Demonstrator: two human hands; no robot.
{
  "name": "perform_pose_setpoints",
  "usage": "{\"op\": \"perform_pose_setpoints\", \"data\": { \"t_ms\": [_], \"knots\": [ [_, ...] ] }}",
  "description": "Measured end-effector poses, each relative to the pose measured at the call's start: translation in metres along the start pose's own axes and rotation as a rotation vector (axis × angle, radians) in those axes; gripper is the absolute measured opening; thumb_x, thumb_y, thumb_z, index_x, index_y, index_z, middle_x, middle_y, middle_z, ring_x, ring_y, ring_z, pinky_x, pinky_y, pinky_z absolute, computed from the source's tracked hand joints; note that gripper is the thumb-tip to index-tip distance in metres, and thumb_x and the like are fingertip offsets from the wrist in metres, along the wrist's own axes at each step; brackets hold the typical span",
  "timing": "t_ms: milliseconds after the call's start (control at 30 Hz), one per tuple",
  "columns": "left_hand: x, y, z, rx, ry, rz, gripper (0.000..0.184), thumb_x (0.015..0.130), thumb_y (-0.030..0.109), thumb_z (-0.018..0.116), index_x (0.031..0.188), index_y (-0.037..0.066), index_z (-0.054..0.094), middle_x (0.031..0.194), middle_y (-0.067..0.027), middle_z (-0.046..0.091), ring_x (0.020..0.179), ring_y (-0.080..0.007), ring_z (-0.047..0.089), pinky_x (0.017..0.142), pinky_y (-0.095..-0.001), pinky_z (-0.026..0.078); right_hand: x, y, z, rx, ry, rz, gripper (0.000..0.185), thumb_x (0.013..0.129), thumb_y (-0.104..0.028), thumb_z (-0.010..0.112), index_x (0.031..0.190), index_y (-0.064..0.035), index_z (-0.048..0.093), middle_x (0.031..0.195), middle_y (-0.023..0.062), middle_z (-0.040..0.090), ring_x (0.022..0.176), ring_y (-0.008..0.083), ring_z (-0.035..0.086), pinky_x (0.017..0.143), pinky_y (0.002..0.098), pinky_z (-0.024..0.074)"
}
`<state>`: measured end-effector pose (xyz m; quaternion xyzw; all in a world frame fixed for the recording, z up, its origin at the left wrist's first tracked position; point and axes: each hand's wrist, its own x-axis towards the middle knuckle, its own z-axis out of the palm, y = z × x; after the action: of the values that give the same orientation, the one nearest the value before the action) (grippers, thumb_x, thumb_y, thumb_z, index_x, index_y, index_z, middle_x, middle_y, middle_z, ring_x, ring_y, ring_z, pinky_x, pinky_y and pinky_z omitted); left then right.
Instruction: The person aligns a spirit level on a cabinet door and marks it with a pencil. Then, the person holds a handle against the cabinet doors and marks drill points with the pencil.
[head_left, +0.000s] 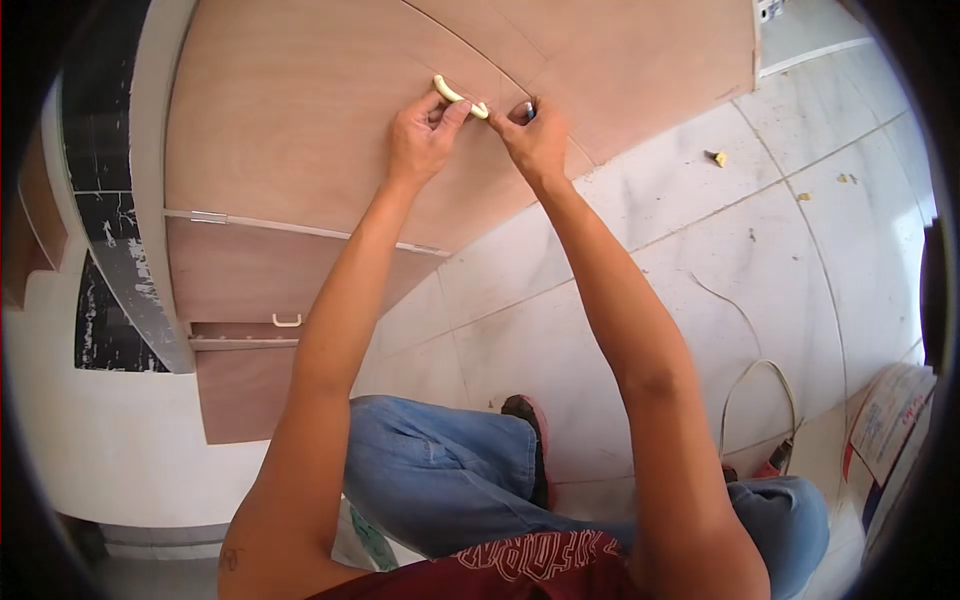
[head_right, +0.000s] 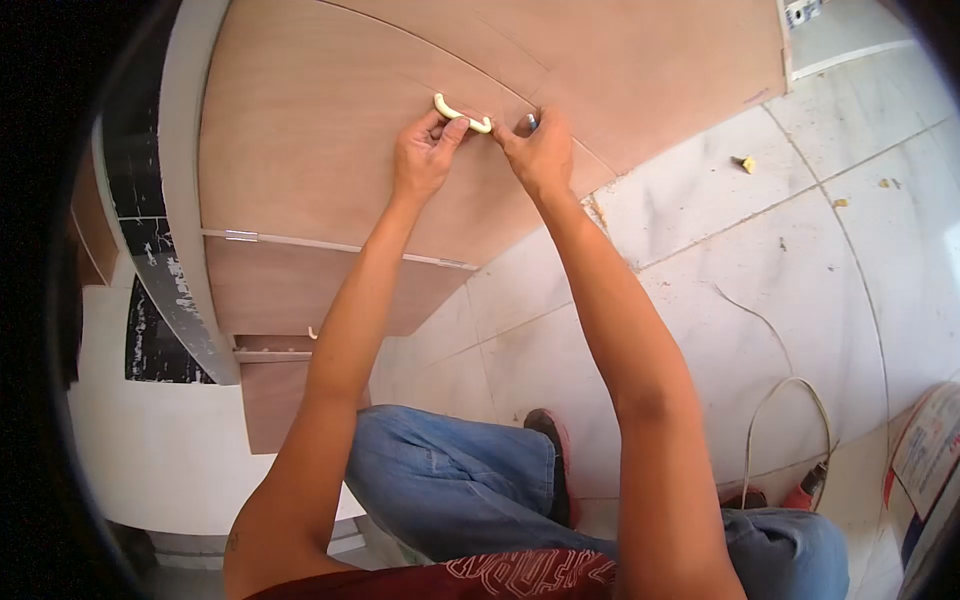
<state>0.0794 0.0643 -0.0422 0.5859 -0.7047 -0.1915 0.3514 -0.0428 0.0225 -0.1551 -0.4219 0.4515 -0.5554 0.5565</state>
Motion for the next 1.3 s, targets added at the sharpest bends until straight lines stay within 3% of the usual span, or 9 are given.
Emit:
{"op": "perform_pose_setpoints", "data": {
  "t_ms": [400, 500, 633, 700, 733, 867, 967, 1167, 1300],
  "knots": [
    [-0.003, 0.003, -0.001, 0.133, 0.044, -0.026, 0.023, 0.098, 0.022, 0.07, 0.11, 0.002, 0.072, 0.096, -0.0079, 0.077, 0.091, -0.0109, 0.072, 0.079, -0.024, 0.054, 0.003, -0.001, -0.004, -0.056, 0.007, -0.056, 0.048, 0.073, -0.038, 0.09, 0.079, -0.0008, 0.061, 0.066, 0.0079, 0.062, 0.06, 0.0198, 0.059, 0.058, 0.0368, 0.0484],
    [0.001, -0.005, -0.002, 0.066, 0.064, -0.016, 0.023, 0.098, 0.023, 0.071, 0.108, 0.002, 0.071, 0.093, -0.0072, 0.077, 0.089, -0.0101, 0.072, 0.077, -0.024, 0.054, 0.011, 0.006, -0.009, -0.068, -0.1, -0.122, 0.041, 0.085, -0.036, 0.08, 0.083, 0.0012, 0.063, 0.065, 0.0071, 0.061, 0.059, 0.0193, 0.059, 0.055, 0.0348, 0.048],
    [0.001, -0.002, -0.004, 0.073, 0.056, -0.079, 0.022, 0.098, 0.022, 0.071, 0.103, 0.0, 0.068, 0.093, -0.007, 0.077, 0.086, -0.0101, 0.072, 0.073, -0.0237, 0.054, 0.006, -0.001, -0.037, 0.255, -0.235, 0.043, 0.045, 0.102, -0.039, 0.057, 0.086, 0.0024, 0.066, 0.07, 0.0086, 0.063, 0.059, 0.0195, 0.059, 0.054, 0.0332, 0.048],
    [0.001, -0.012, -0.004, 0.026, 0.066, -0.047, 0.022, 0.097, 0.022, 0.071, 0.101, 0.0, 0.067, 0.092, -0.0079, 0.076, 0.084, -0.0106, 0.071, 0.072, -0.024, 0.054, 0.005, -0.011, -0.053, 0.27, -0.24, 0.019, 0.053, 0.107, -0.041, 0.045, 0.087, 0.0026, 0.067, 0.072, 0.0092, 0.064, 0.061, 0.0192, 0.06, 0.056, 0.0325, 0.0486],
    [0.003, -0.016, -0.002, 0.002, 0.067, -0.032, 0.023, 0.097, 0.021, 0.071, 0.1, -0.001, 0.066, 0.092, -0.0084, 0.076, 0.083, -0.0108, 0.071, 0.072, -0.0242, 0.054, 0.01, -0.009, -0.058, 0.209, -0.276, -0.1, 0.069, 0.107, -0.053, 0.035, 0.086, 0.0028, 0.07, 0.074, 0.0106, 0.063, 0.064, 0.0194, 0.059, 0.062, 0.0329, 0.0487],
    [0.005, -0.019, 0.001, -0.047, 0.096, 0.04, 0.024, 0.095, 0.022, 0.073, 0.099, -0.001, 0.066, 0.086, -0.0092, 0.075, 0.075, -0.0124, 0.069, 0.067, -0.0278, 0.054, 0.008, -0.043, -0.097, -0.157, -0.403, -0.184, 0.088, 0.105, -0.065, 0.022, 0.083, 0.0016, 0.076, 0.065, 0.0104, 0.06, 0.064, 0.0196, 0.056, 0.067, 0.0344, 0.047],
    [0.003, -0.013, 0.002, -0.033, 0.103, 0.039, 0.023, 0.092, 0.023, 0.075, 0.097, 0.001, 0.068, 0.08, -0.006, 0.074, 0.066, -0.0126, 0.066, 0.061, -0.0307, 0.051, 0.004, -0.057, -0.107, -0.103, -0.511, -0.159, 0.08, 0.105, -0.061, 0.034, 0.082, 0.0024, 0.075, 0.06, 0.0077, 0.058, 0.066, 0.0179, 0.057, 0.066, 0.0348, 0.0464],
    [0.006, -0.016, -0.004, 0.064, 0.058, 0.008, 0.019, 0.093, 0.017, 0.073, 0.091, -0.001, 0.067, 0.078, -0.0063, 0.072, 0.07, -0.0111, 0.066, 0.062, -0.0287, 0.052, -0.018, -0.111, -0.096, 0.223, -0.56, -0.303, 0.038, 0.099, -0.035, 0.068, 0.092, 0.0025, 0.072, 0.073, 0.0036, 0.064, 0.072, 0.0137, 0.06, 0.07, 0.0309, 0.0486],
    [0.001, -0.007, -0.003, 0.031, 0.094, 0.038, 0.019, 0.092, 0.018, 0.073, 0.086, 0.001, 0.067, 0.075, -0.0049, 0.07, 0.069, -0.0114, 0.064, 0.063, -0.0309, 0.051, -0.025, -0.154, -0.081, 0.061, -0.565, -0.47, 0.021, 0.096, -0.02, 0.071, 0.097, 0.0013, 0.068, 0.083, 0.0041, 0.068, 0.078, 0.0134, 0.063, 0.074, 0.03, 0.0509]
  ]
}}
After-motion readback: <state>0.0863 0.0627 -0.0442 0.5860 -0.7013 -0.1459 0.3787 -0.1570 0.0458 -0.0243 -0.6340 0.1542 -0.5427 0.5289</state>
